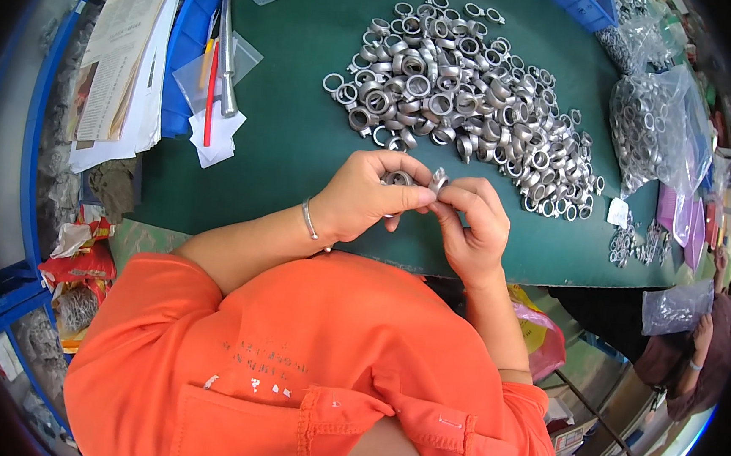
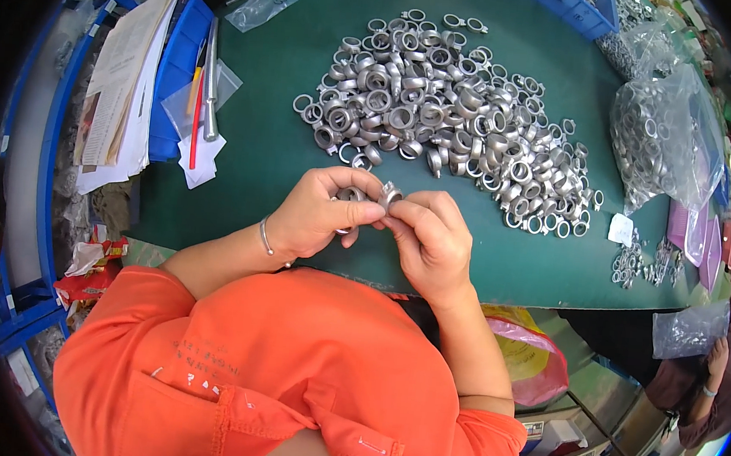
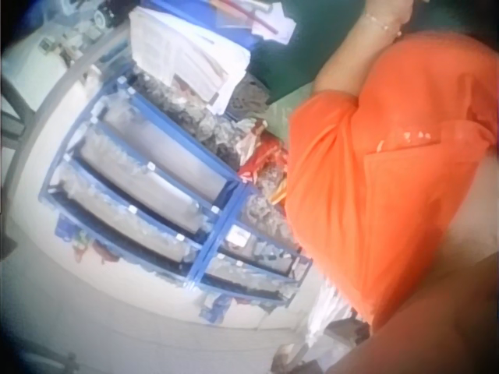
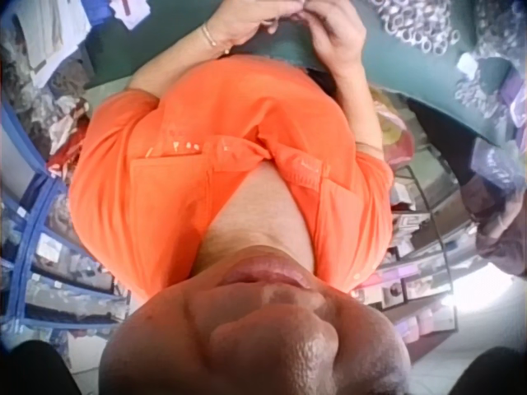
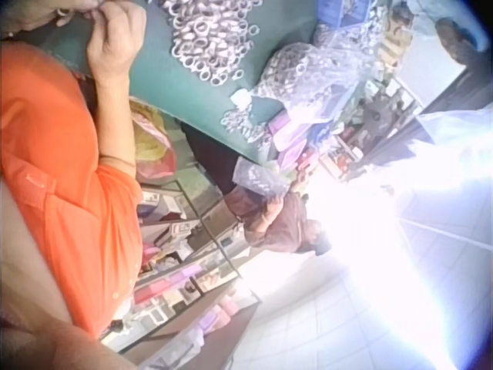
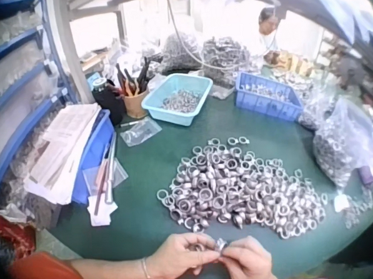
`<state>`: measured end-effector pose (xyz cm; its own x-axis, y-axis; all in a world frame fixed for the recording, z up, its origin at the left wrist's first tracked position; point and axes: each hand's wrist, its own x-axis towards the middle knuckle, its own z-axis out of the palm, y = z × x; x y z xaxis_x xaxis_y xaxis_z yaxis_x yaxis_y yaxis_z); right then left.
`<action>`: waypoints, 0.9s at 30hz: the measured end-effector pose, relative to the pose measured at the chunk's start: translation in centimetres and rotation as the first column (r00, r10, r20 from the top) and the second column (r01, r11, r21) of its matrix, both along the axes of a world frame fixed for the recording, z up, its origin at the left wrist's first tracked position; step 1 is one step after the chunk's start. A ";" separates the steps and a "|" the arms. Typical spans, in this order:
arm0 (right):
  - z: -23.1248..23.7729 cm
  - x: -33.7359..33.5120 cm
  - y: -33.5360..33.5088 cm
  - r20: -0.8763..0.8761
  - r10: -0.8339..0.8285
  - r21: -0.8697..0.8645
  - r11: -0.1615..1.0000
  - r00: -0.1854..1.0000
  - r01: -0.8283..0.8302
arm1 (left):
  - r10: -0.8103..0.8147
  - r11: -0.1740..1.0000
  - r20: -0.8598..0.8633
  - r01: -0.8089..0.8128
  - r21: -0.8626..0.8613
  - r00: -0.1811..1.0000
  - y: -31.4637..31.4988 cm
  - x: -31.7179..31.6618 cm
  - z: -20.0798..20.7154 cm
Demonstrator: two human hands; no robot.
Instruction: The person picks up individual metal ring-like components from a pile on the table, turns them over in their hands, and eventually places gathered components into a small purple tray.
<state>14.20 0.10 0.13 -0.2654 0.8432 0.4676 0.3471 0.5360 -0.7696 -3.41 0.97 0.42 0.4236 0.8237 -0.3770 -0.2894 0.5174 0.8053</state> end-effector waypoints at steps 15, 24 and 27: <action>-1.2 -0.3 -1.1 -0.773 -0.047 -0.391 0.821 0.632 -0.416 | 0.282 0.807 -0.315 -0.047 0.589 0.906 -0.8 0.1 -0.2; -0.4 -2.2 -0.9 -0.790 -0.584 -0.466 0.376 0.185 -0.801 | 0.535 0.279 -0.273 0.138 0.950 0.799 0.6 1.2 1.8; 0.1 -2.3 -0.3 -0.722 -0.692 -0.302 0.349 -0.026 -0.887 | 0.429 0.152 -0.542 0.533 0.832 0.723 1.2 3.1 3.4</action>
<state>11.95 -0.16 0.24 -0.5258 0.7732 -0.3545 -0.8391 -0.5399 0.0668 -0.36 2.18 3.83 0.5796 0.6429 0.5007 0.4209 -0.7624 0.4916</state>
